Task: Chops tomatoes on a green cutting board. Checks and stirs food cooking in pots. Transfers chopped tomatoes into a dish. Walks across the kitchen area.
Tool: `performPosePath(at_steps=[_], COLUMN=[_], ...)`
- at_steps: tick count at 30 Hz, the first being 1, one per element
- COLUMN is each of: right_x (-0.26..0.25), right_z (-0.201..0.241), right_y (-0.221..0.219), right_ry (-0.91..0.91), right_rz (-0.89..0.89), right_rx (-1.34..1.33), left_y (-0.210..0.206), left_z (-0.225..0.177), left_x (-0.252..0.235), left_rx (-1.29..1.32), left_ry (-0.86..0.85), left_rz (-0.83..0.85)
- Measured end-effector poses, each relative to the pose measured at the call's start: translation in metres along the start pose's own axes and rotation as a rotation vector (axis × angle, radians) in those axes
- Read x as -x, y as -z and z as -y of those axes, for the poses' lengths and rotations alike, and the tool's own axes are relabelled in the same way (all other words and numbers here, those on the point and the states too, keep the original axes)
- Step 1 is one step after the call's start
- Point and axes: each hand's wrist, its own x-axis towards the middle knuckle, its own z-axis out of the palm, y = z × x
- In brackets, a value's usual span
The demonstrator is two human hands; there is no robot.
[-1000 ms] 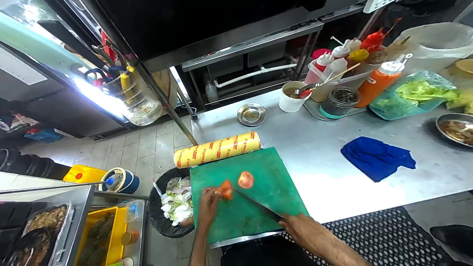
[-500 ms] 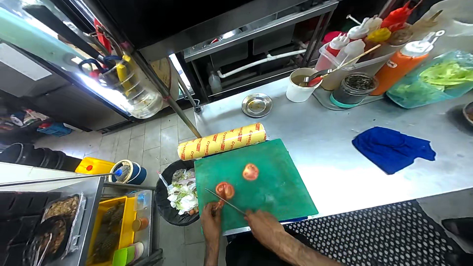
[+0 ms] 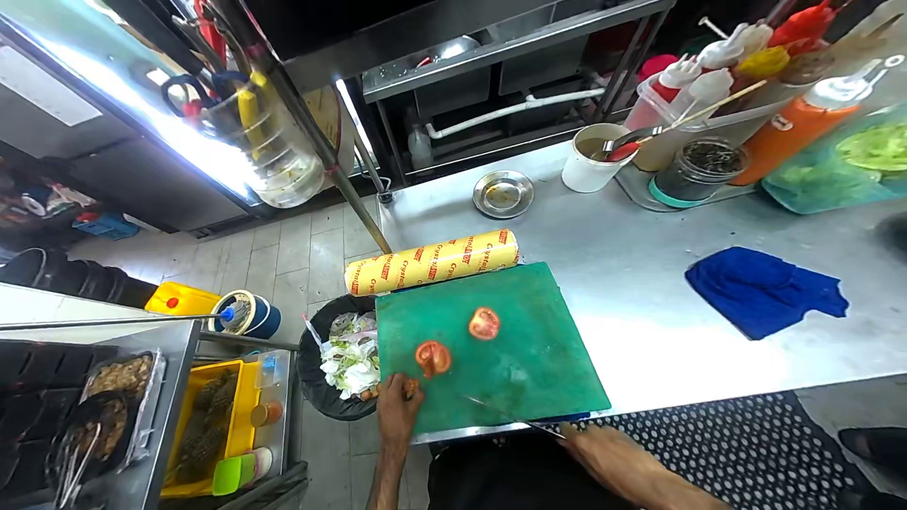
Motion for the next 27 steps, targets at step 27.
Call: performPosePath(at_steps=[27], right_x=[0.021], right_z=[-0.036], right_y=[0.024], right_ry=[-0.225], right_rz=[-0.443], right_rx=[-0.517], left_y=[-0.078], left_z=[-0.161], left_x=[-0.075], left_rx=[0.194], left_ry=[-0.202], left_rz=[0.198])
